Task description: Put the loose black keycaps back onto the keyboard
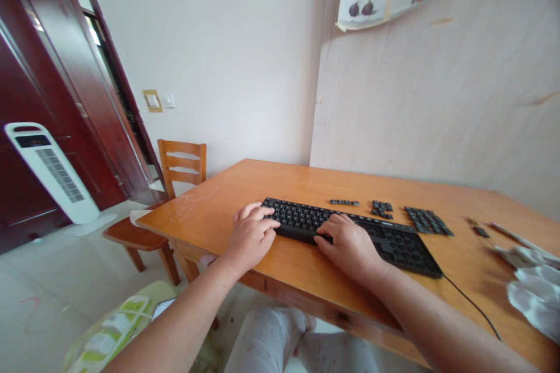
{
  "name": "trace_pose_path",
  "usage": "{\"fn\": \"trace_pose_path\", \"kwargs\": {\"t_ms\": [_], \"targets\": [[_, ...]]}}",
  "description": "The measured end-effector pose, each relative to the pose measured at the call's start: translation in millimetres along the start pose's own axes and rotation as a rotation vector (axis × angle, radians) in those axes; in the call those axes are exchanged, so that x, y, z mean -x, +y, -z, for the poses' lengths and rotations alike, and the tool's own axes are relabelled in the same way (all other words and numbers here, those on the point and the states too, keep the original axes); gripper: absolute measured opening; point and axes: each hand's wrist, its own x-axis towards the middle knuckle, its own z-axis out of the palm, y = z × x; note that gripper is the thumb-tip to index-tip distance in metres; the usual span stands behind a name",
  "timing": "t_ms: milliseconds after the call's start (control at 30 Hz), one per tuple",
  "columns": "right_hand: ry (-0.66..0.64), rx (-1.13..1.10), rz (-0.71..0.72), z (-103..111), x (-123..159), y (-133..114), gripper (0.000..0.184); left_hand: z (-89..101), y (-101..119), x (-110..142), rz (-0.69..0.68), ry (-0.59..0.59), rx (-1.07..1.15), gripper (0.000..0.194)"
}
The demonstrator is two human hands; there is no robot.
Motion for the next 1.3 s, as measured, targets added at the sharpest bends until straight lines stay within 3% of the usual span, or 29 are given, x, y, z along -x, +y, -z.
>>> {"fn": "trace_pose_path", "kwargs": {"t_ms": [933, 1300], "targets": [[-0.032, 0.057, 0.01, 3.5, 1.9, -5.3, 0.019, 0.5, 0.4, 1.0, -0.021, 0.009, 0.008, 0.028], [-0.027, 0.097, 0.027, 4.7, 2.1, -8.4, 0.028, 0.5, 0.9, 0.9, -0.013, 0.005, 0.008, 0.027]]}}
